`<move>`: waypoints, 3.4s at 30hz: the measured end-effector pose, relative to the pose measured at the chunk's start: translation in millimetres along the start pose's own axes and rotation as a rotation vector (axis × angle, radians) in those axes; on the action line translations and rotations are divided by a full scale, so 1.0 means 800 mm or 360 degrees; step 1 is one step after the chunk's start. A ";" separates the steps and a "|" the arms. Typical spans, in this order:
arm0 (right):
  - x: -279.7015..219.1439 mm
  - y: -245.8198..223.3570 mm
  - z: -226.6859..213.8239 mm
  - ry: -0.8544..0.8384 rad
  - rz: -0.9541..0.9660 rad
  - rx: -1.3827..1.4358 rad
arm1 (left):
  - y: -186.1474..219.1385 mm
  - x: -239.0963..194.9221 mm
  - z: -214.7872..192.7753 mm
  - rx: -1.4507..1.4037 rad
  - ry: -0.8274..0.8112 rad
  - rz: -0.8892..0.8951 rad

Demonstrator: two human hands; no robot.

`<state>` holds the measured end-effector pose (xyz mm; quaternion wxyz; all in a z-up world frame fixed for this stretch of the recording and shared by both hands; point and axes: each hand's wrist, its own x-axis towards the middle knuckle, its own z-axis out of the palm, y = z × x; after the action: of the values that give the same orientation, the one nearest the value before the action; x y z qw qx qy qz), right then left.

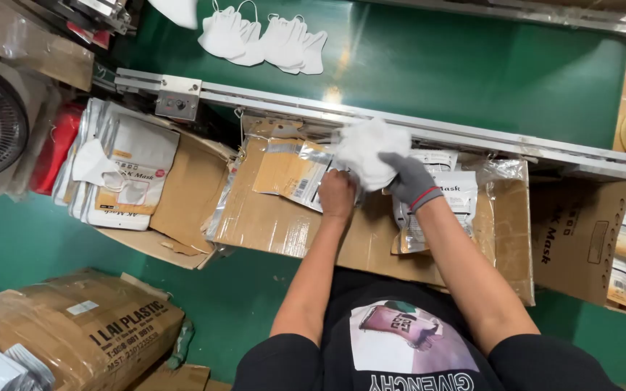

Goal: The person picks white face masks from a conveyor belt, stacks them, and places the stacks into cardboard boxes. The person then folds the box flaps, seals a box using a tape dispenser, and carries the sealed box to a stack of finished boxes.

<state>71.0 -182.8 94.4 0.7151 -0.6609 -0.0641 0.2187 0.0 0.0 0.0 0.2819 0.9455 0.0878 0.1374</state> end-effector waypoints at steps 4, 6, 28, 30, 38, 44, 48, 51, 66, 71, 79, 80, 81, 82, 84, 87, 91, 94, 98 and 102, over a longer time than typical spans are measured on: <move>0.001 0.020 0.022 -0.0121 0.0149 0.0198 | 0.045 0.000 -0.052 -0.0198 0.0347 0.0161; 0.002 0.051 0.002 0.0054 0.0826 0.0679 | 0.073 0.011 -0.108 -0.0726 0.0496 -0.0003; 0.016 -0.034 0.033 0.0132 -0.0029 0.0183 | 0.171 0.040 -0.100 -0.2784 0.0124 -0.1038; 0.025 -0.032 0.043 0.0355 -0.0070 0.0661 | 0.182 0.034 -0.076 -0.2969 -0.0038 -0.1387; 0.004 -0.086 -0.033 -0.0203 -0.0193 0.0012 | 0.175 0.032 -0.232 -0.0939 -0.0223 -0.0273; -0.004 -0.070 -0.002 -0.0259 -0.0532 -0.1036 | 0.114 0.104 -0.208 -0.0645 0.0120 0.0774; -0.048 -0.134 0.004 0.0323 -0.0852 -0.0991 | 0.074 0.096 -0.170 -0.1729 0.0083 -0.0210; -0.042 -0.132 0.006 0.0296 -0.0877 -0.1353 | 0.069 0.088 -0.136 -0.1635 0.0062 -0.0033; -0.064 -0.076 0.031 -0.0094 0.0091 -0.0686 | 0.110 0.114 -0.183 -0.0958 0.0057 0.0177; -0.133 -0.033 -0.031 -0.0366 0.0363 -0.0547 | 0.060 0.114 -0.164 -0.1303 0.0079 -0.0215; -0.121 -0.077 -0.071 0.0573 -0.0015 0.0170 | 0.162 0.057 -0.084 -0.2000 0.0070 -0.0853; -0.117 -0.082 -0.092 0.0533 -0.0011 0.0181 | 0.189 0.040 -0.108 -0.1476 0.0088 -0.0427; -0.111 -0.087 -0.113 0.0485 -0.0009 0.0189 | 0.215 0.024 -0.133 -0.0947 0.0112 -0.0007; -0.104 -0.062 -0.120 0.0506 -0.0003 0.0202 | 0.231 0.013 -0.116 -0.0945 0.0087 0.0001; -0.094 -0.011 -0.137 0.0610 0.0007 -0.1371 | 0.264 -0.012 -0.080 0.0168 -0.0625 0.0331; -0.086 0.028 -0.150 0.0909 -0.0321 -0.1755 | 0.226 -0.030 -0.029 0.0152 -0.1050 0.0140; -0.050 0.239 -0.242 0.0886 -0.0329 -0.1361 | 0.134 -0.041 -0.002 -0.0105 -0.0892 0.0241; -0.049 0.251 -0.214 0.0305 0.0186 -0.1124 | 0.109 -0.025 -0.010 -0.0388 -0.0903 0.0182; -0.057 0.020 -0.146 0.0353 0.0615 -0.0030 | 0.098 -0.027 -0.004 -0.0447 -0.0988 0.0346; -0.043 0.000 -0.124 0.0139 0.0596 -0.0463 | 0.223 -0.030 -0.053 0.0321 -0.1143 0.0435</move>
<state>77.8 -287.2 89.4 0.5615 -0.7660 0.0598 0.3073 -20.0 -131.9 128.3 0.1794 0.9593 -0.1299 -0.1751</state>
